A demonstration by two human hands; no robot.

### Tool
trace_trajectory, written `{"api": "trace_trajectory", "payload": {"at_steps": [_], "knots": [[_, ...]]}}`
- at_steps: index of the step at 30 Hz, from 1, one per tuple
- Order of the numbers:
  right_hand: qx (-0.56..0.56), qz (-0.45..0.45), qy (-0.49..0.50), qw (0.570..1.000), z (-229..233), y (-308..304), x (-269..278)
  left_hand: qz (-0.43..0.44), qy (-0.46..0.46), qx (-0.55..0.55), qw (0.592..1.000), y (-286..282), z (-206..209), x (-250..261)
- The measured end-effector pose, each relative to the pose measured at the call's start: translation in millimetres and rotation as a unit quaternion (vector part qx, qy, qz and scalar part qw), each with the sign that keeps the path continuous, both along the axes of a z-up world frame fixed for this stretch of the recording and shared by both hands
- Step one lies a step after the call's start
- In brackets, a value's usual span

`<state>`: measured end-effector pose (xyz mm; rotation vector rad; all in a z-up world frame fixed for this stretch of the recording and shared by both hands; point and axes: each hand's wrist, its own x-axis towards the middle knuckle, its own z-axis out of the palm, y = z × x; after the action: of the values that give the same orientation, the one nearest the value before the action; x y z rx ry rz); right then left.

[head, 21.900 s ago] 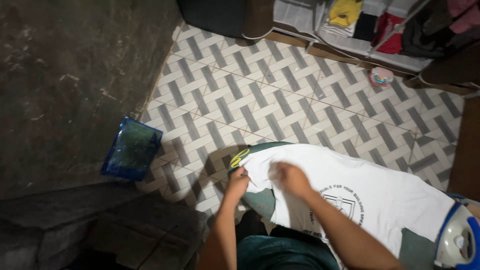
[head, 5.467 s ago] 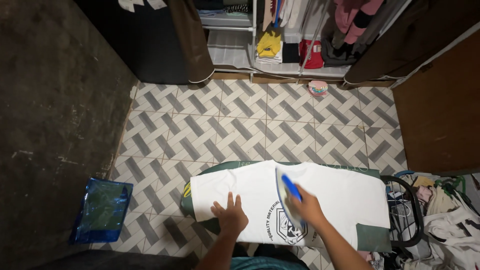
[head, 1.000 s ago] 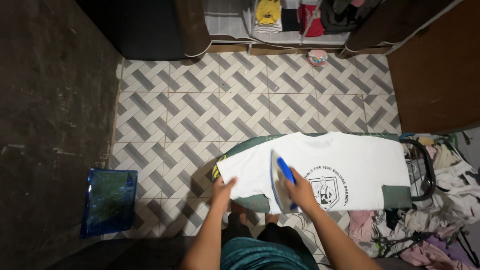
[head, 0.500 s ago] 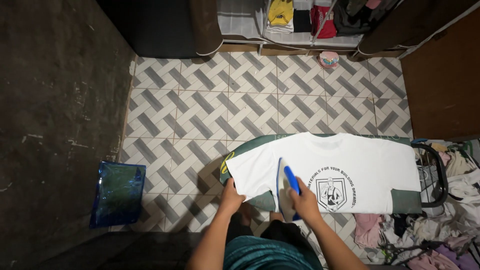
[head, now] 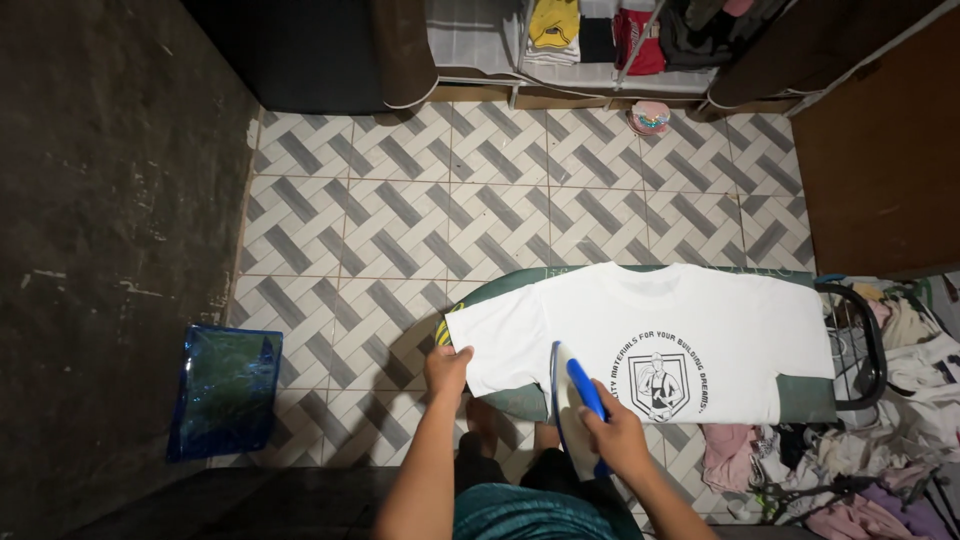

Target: Ironing a white t-shirt on an ironing board and putting it on a hanger.

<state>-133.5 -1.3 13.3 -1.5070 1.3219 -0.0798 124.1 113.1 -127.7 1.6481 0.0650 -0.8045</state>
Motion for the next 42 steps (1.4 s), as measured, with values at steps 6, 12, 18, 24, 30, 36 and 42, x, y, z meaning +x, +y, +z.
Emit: {"api": "trace_trajectory", "payload": {"at_steps": [6,12,18,24,30,36,42], "knots": [[-0.025,0.013,-0.004,1.0,19,-10,68,0.016,0.08,0.038,0.996,-6,44,10],[-0.071,0.018,-0.012,0.997,5,-21,125,0.076,0.05,-0.02,0.996,-27,-8,27],[-0.159,0.061,0.009,0.985,-28,-31,117,0.114,0.026,-0.023,0.993,-15,-13,14],[-0.038,0.072,0.017,0.997,-3,30,75,0.133,-0.005,-0.006,0.991,-19,-28,12],[-0.088,0.023,-0.017,0.996,-5,-18,125,0.007,-0.022,-0.02,1.0,-30,14,28],[-0.103,0.113,-0.012,0.988,-15,-7,102,0.037,0.101,0.01,0.994,-37,20,48],[-0.109,0.093,0.016,0.99,-6,-4,111,0.047,0.003,0.002,0.999,-27,-20,25]]}}
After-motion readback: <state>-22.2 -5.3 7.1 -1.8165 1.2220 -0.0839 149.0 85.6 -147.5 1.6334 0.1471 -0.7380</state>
